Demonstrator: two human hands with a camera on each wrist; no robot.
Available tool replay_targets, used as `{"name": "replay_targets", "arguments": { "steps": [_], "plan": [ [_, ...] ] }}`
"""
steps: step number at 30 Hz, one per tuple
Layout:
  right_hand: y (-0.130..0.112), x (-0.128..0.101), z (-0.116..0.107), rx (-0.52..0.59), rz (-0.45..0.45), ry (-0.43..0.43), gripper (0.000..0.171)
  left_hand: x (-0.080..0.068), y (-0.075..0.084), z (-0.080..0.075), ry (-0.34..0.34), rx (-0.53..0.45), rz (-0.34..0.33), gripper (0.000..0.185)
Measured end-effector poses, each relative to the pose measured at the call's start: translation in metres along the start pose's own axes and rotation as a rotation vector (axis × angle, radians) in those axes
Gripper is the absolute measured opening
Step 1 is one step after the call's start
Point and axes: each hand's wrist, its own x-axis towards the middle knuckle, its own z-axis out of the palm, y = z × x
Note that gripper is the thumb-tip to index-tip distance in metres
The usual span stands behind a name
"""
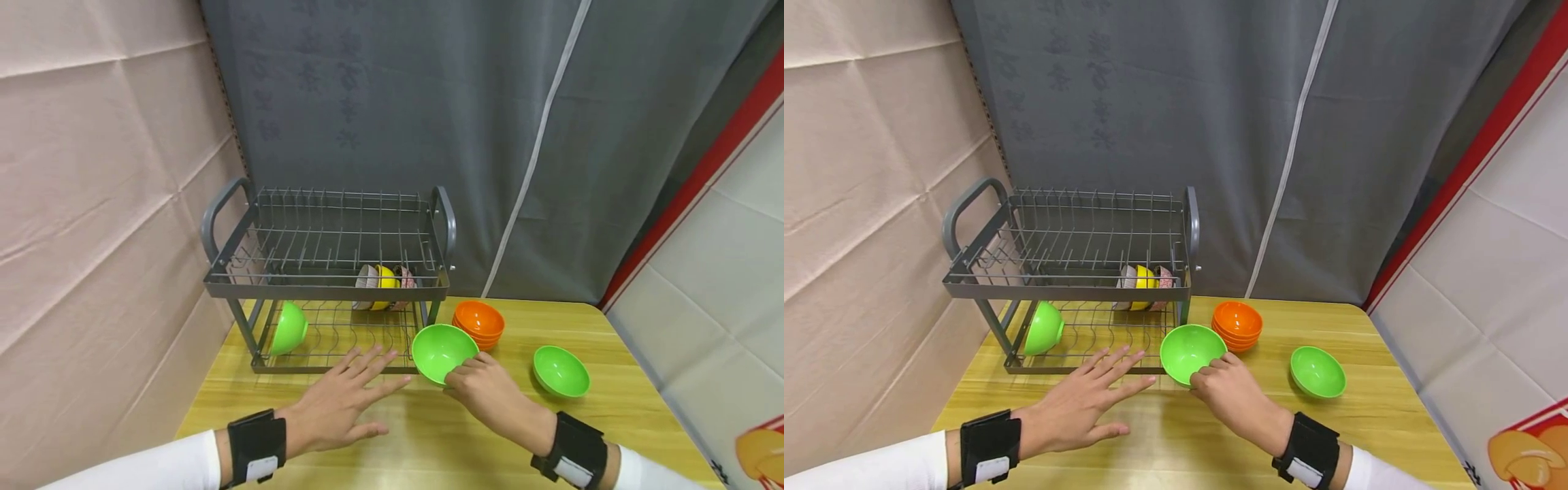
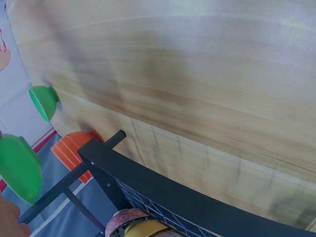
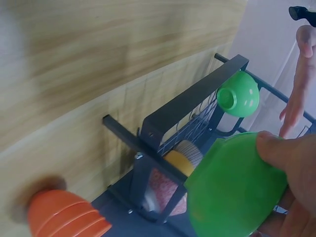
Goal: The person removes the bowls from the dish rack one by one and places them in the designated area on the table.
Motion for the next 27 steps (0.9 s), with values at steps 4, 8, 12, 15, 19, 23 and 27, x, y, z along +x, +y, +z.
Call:
{"name": "replay_targets", "arguments": {
  "steps": [4,8,12,15,19,23,27],
  "plan": [
    [0.005,-0.012,-0.005,-0.011,0.040,-0.018,0.027,0.000,0.003,0.001,-0.011,-0.007,-0.001,0.075],
    [0.011,-0.022,-0.010,-0.027,0.108,-0.039,0.027,0.000,0.004,0.001,-0.031,-0.011,0.000,0.076],
    [0.017,-0.030,-0.012,-0.062,0.168,-0.052,0.030,0.001,0.004,0.002,-0.026,-0.022,0.012,0.076],
    [0.023,-0.035,-0.012,-0.077,0.225,-0.081,0.032,0.002,0.004,0.003,-0.020,-0.031,0.023,0.077],
    [0.031,-0.041,-0.013,-0.090,0.305,-0.120,0.033,0.002,0.003,0.002,-0.026,-0.025,0.025,0.078],
    [0.041,-0.050,-0.012,-0.093,0.368,-0.125,0.034,0.001,0.001,0.003,-0.035,-0.026,0.018,0.076],
    [0.054,-0.060,-0.013,-0.108,0.444,-0.159,0.028,0.000,0.000,0.005,-0.033,-0.031,0.018,0.075]
  ]
}}
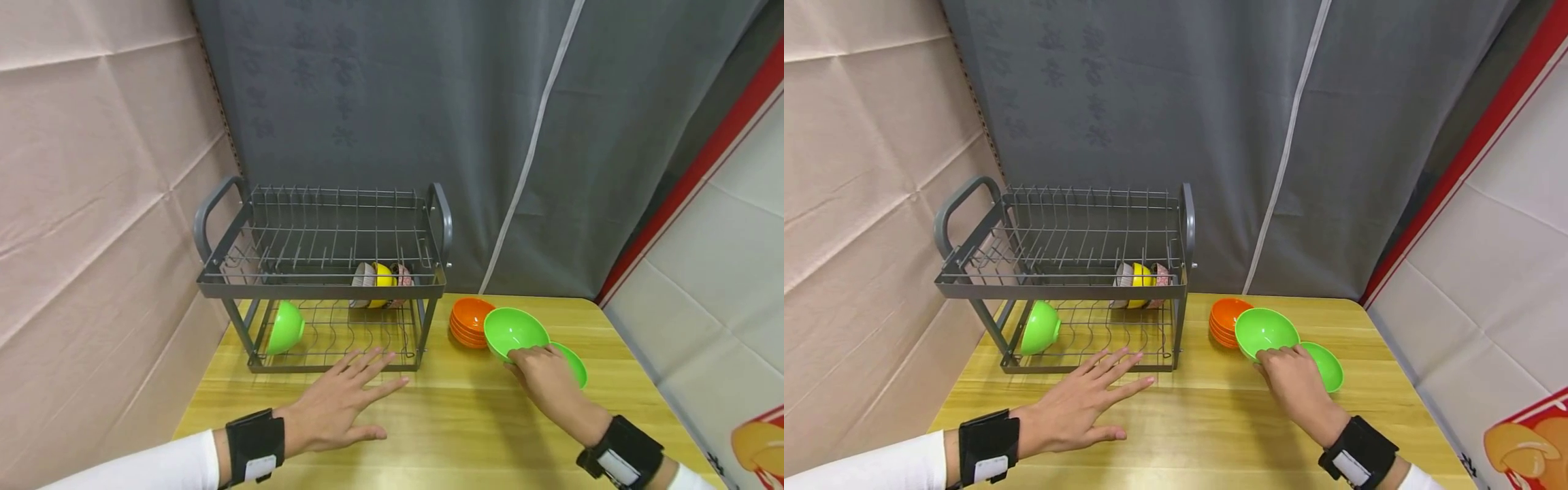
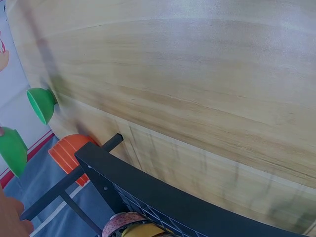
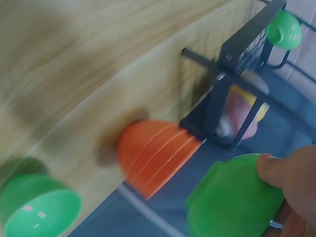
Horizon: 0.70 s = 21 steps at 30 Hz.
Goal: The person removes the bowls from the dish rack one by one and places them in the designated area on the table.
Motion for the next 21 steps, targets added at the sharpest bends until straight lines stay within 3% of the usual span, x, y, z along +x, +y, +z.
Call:
{"name": "replay_targets", "arguments": {
  "steps": [5,12,21],
  "plan": [
    [0.021,-0.006,0.003,-0.025,0.086,-0.074,0.019,-0.001,0.000,0.001,0.002,-0.005,-0.001,0.075],
    [0.051,-0.018,0.016,-0.011,0.147,-0.137,0.034,-0.001,0.001,0.002,0.004,-0.012,0.008,0.074],
    [0.079,-0.032,0.036,0.007,0.208,-0.195,0.026,0.001,0.004,0.000,-0.002,-0.025,0.016,0.074]
  ]
}}
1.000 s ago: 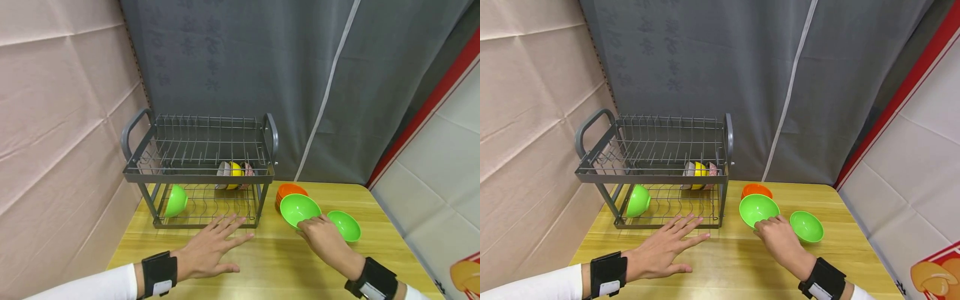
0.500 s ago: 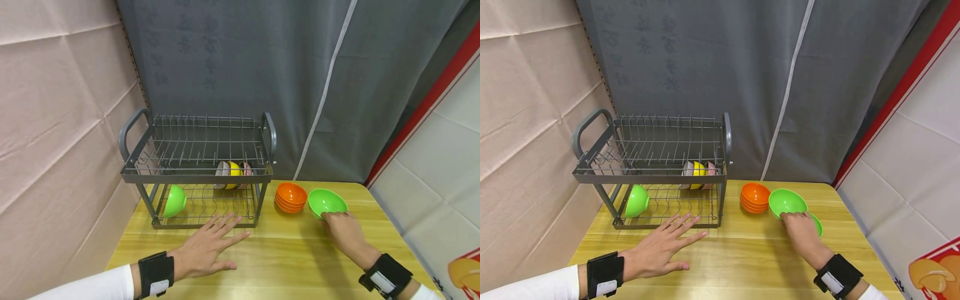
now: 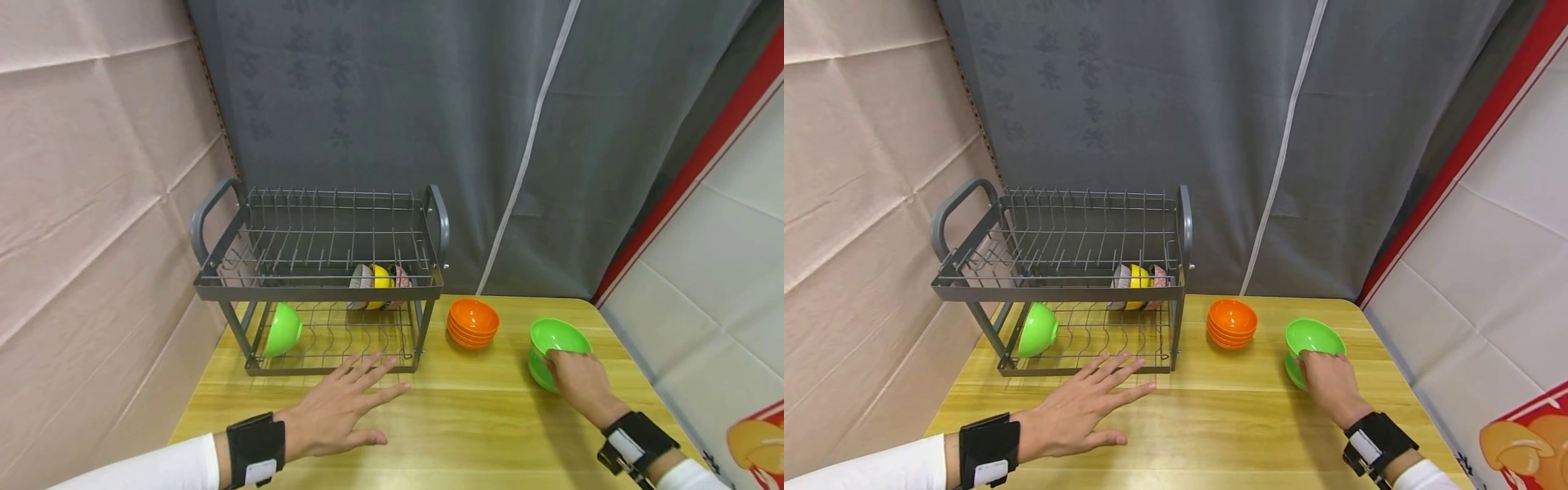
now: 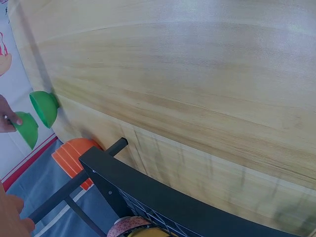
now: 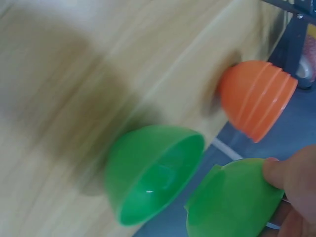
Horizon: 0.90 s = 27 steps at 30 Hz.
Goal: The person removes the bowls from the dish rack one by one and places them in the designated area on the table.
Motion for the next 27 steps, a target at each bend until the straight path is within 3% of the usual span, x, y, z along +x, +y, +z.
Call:
{"name": "replay_targets", "arguments": {
  "steps": [14,27],
  "plan": [
    [0.010,-0.012,0.032,0.015,0.031,-0.108,0.028,-0.001,0.000,0.002,0.020,0.000,0.003,0.073],
    [0.011,-0.016,0.044,0.056,0.061,-0.175,0.032,-0.002,-0.001,0.003,-0.029,-0.025,-0.008,0.072]
  ]
}}
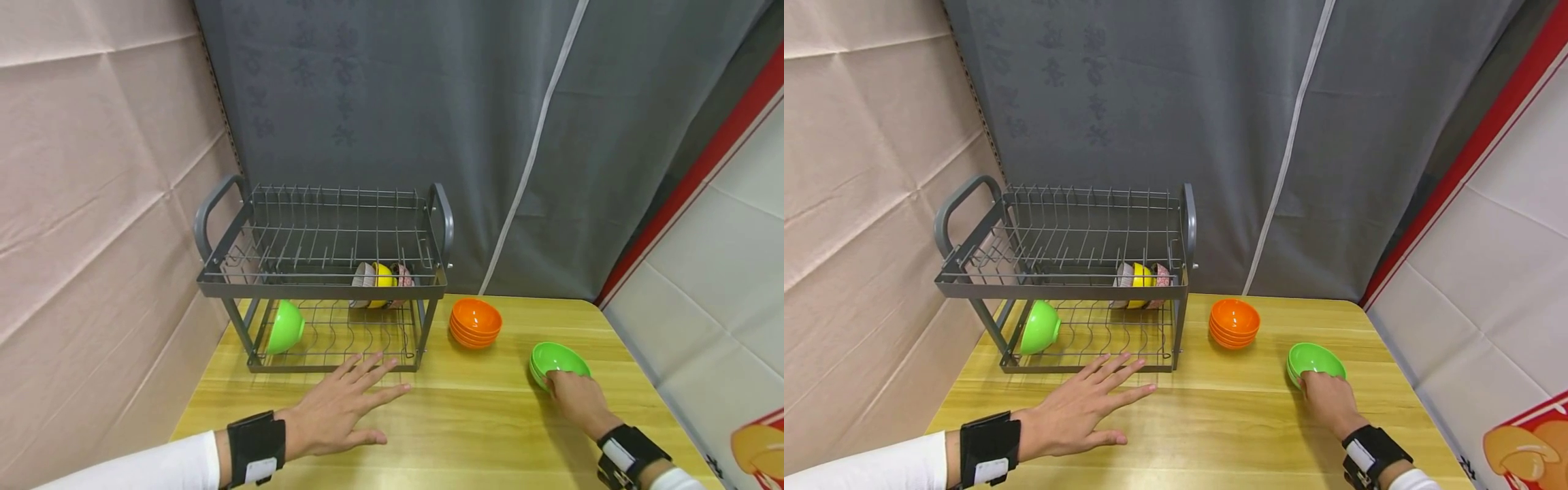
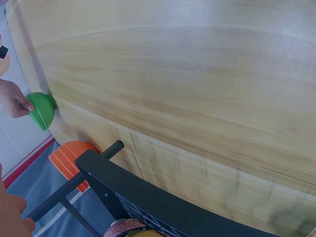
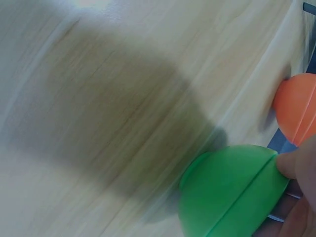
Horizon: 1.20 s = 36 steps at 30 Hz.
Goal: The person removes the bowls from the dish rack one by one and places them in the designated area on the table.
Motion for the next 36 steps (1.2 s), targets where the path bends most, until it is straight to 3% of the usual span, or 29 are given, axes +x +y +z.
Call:
{"name": "replay_targets", "arguments": {
  "steps": [22,36],
  "plan": [
    [0.002,0.004,0.000,0.034,0.035,-0.048,0.035,0.001,-0.002,0.000,0.008,0.037,0.015,0.071],
    [-0.013,0.009,-0.019,-0.008,-0.033,0.062,0.074,-0.001,-0.002,-0.001,-0.001,0.036,-0.019,0.074]
  ]
}}
